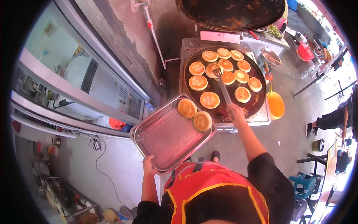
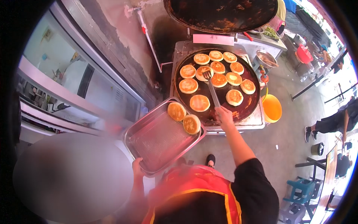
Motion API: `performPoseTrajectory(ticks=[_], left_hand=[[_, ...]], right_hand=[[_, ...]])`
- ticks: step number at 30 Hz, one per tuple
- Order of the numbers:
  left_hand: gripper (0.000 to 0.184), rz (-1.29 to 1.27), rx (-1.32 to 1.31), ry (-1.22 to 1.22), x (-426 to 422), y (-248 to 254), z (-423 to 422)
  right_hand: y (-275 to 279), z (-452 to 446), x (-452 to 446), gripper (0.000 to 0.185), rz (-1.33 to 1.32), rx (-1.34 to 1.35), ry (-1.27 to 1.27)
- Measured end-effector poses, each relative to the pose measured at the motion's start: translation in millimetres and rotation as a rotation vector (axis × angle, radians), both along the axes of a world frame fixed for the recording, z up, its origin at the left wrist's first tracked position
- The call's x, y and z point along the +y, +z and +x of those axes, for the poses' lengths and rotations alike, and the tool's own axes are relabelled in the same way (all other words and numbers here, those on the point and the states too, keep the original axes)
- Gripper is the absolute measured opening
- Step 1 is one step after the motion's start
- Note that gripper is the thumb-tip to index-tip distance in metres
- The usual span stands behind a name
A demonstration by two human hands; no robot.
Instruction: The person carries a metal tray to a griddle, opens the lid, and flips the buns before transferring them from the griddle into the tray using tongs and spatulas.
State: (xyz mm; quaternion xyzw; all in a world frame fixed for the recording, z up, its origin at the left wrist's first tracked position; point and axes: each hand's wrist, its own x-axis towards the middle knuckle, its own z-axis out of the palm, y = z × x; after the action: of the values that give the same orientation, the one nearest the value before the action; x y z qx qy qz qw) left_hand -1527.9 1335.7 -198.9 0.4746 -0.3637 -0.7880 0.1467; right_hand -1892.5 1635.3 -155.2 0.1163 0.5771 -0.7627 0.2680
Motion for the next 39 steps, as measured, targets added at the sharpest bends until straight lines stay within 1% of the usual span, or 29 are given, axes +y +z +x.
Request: performPoseTrajectory(ticks=[2, 4, 5, 8, 9, 12, 15, 18, 21, 25, 28, 31, 34, 37, 39], left_hand=[[0.039, 0.008, 0.02, 0.0, 2.1, 6.7, -1.7], [0.039, 0.031, 0.081, 0.0, 7.5, 19.6, -4.2], [0.039, 0.057, 0.088, -0.003, 7.7, 18.6, -3.2], [0.04, 0.095, 0.115, -0.009, 0.4, 3.9, 1.8], [0.04, 0.091, 0.121, -0.009, -1.6, -1.9, 2.3], [0.04, 0.059, 0.121, -0.008, -3.5, -10.1, 3.0], [0.039, 0.053, 0.116, -0.007, -1.9, -5.6, 1.8], [0.038, 0.028, 0.095, -0.006, -0.4, -4.9, 2.6], [0.037, -0.005, 0.071, 0.004, 2.8, 1.3, 1.1], [0.035, 0.007, 0.035, 0.026, 3.0, 0.7, 0.6], [0.032, 0.016, 0.031, 0.008, 3.4, -0.3, 1.5], [0.031, 0.016, 0.059, 0.004, 2.8, -7.1, 5.2], [0.032, 0.027, 0.058, 0.017, 3.2, -14.0, 5.4], [0.031, 0.031, 0.033, 0.036, 5.0, -11.4, 3.3], [0.032, 0.039, 0.02, 0.053, 8.9, -0.5, 1.1]], right_hand=[[28.8, 33.6, 24.5, 0.012, 0.053, 0.034, 0.091], [38.7, 57.9, 41.6, 0.015, 0.091, 0.03, 0.15], [40.1, 68.6, 47.5, 0.017, 0.11, 0.025, 0.183], [44.0, 87.8, 49.2, 0.024, 0.142, 0.134, 0.394], [46.8, 92.9, 45.1, 0.032, 0.189, 0.159, 0.445], [50.1, 99.0, 29.1, 0.035, 0.303, 0.235, 0.583], [38.1, 98.4, 15.6, 0.041, 0.59, 0.757, 0.687], [46.9, 99.9, 12.9, 0.052, 0.929, 1.301, 0.687], [55.8, 88.9, 14.7, 0.062, 1.122, 1.686, 0.684], [73.8, 65.2, 13.2, 0.064, 1.239, 2.023, 0.814], [85.8, 59.0, 7.6, 0.062, 1.319, 2.089, 0.932], [89.9, 50.6, 9.1, 0.057, 1.26, 2.135, 0.92], [103.7, 48.2, 18.2, 0.054, 1.271, 2.085, 0.825], [113.7, 60.8, 30.2, 0.051, 1.325, 1.766, 0.749], [121.7, 79.2, 36.7, 0.045, 1.066, 1.361, 0.792]])
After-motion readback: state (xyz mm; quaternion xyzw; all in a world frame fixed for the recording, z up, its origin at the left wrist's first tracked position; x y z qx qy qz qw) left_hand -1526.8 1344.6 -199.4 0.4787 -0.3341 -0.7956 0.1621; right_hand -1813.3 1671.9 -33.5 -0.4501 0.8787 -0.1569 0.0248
